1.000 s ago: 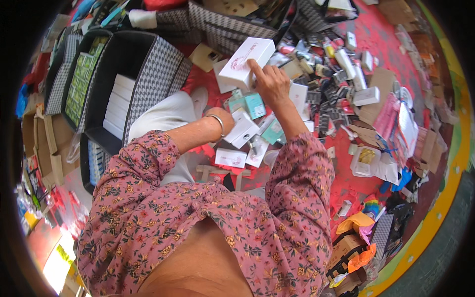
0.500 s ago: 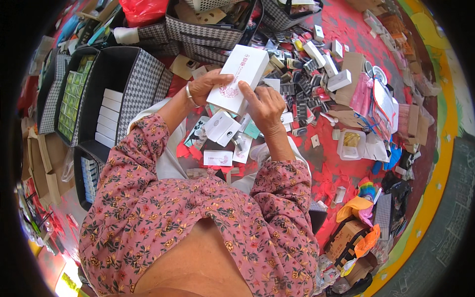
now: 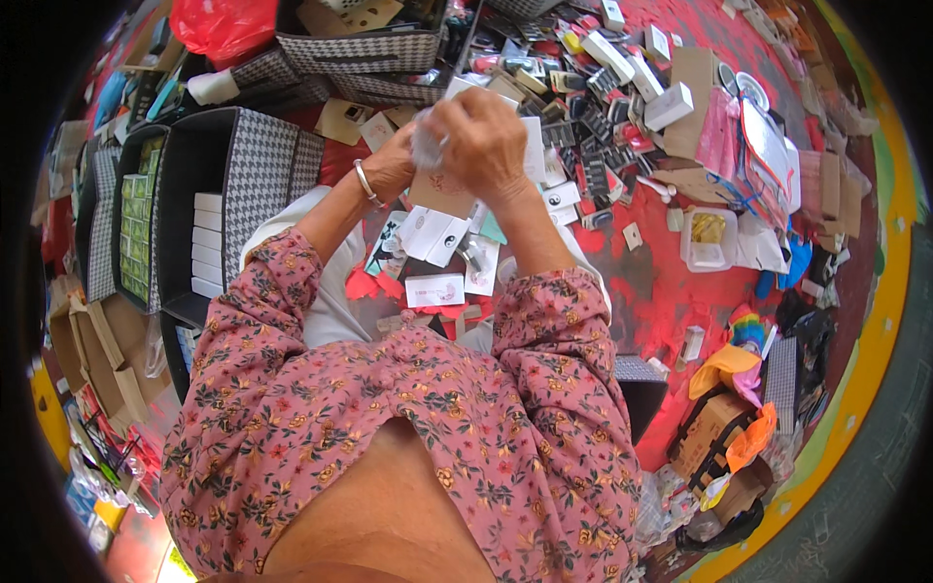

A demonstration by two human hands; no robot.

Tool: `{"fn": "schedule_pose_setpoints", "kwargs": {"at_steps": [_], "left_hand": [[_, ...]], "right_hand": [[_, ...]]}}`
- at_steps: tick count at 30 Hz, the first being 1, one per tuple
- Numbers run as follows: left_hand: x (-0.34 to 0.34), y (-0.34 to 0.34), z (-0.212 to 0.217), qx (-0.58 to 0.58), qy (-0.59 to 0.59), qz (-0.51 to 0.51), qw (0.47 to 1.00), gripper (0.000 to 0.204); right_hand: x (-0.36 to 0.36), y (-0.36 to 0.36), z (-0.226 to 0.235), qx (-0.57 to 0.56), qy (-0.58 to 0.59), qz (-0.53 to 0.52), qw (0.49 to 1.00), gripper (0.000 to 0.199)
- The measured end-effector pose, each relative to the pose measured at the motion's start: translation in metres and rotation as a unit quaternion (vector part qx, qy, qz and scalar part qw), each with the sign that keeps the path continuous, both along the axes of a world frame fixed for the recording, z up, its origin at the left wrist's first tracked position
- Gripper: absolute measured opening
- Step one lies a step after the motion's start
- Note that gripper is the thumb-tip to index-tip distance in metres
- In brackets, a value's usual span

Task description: The person picks up individual white boxes from a large pile on the floor, wipes each box with a cloth, and places them into a storage bin.

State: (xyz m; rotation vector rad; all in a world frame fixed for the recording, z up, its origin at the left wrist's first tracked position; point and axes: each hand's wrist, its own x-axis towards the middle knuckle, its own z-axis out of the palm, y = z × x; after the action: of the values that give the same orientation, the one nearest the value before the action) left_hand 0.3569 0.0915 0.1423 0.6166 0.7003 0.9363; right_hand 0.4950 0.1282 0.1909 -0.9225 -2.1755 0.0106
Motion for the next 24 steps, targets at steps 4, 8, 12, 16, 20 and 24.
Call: {"fn": "schedule_pose_setpoints", "kwargs": {"at_steps": [4,8,12,16,20,24], "left_hand": [[0.003,0.003,0.004,0.053,0.068,-0.046,0.995,0.051],[0.001,0.007,0.006,0.118,0.127,-0.061,0.983,0.054],[0.001,0.005,-0.008,0.182,0.220,-0.100,0.953,0.059],[0.000,0.002,-0.005,0.135,0.168,-0.092,0.972,0.059],[-0.009,0.004,0.007,0.044,0.023,-0.029,0.998,0.058],[-0.016,0.008,0.006,-0.033,-0.134,0.014,0.990,0.052]], "right_hand": [[0.062,0.043,0.007,0.072,-0.008,-0.226,0.971,0.011],[0.102,0.059,0.019,-0.134,0.320,-0.270,0.898,0.018],[0.060,0.026,0.054,-0.247,0.236,-0.092,0.935,0.017],[0.044,0.020,0.017,-0.185,0.006,-0.102,0.977,0.019],[0.087,0.035,-0.002,-0.171,-0.155,-0.322,0.918,0.021],[0.084,0.034,0.002,-0.347,0.130,-0.263,0.891,0.024]]}}
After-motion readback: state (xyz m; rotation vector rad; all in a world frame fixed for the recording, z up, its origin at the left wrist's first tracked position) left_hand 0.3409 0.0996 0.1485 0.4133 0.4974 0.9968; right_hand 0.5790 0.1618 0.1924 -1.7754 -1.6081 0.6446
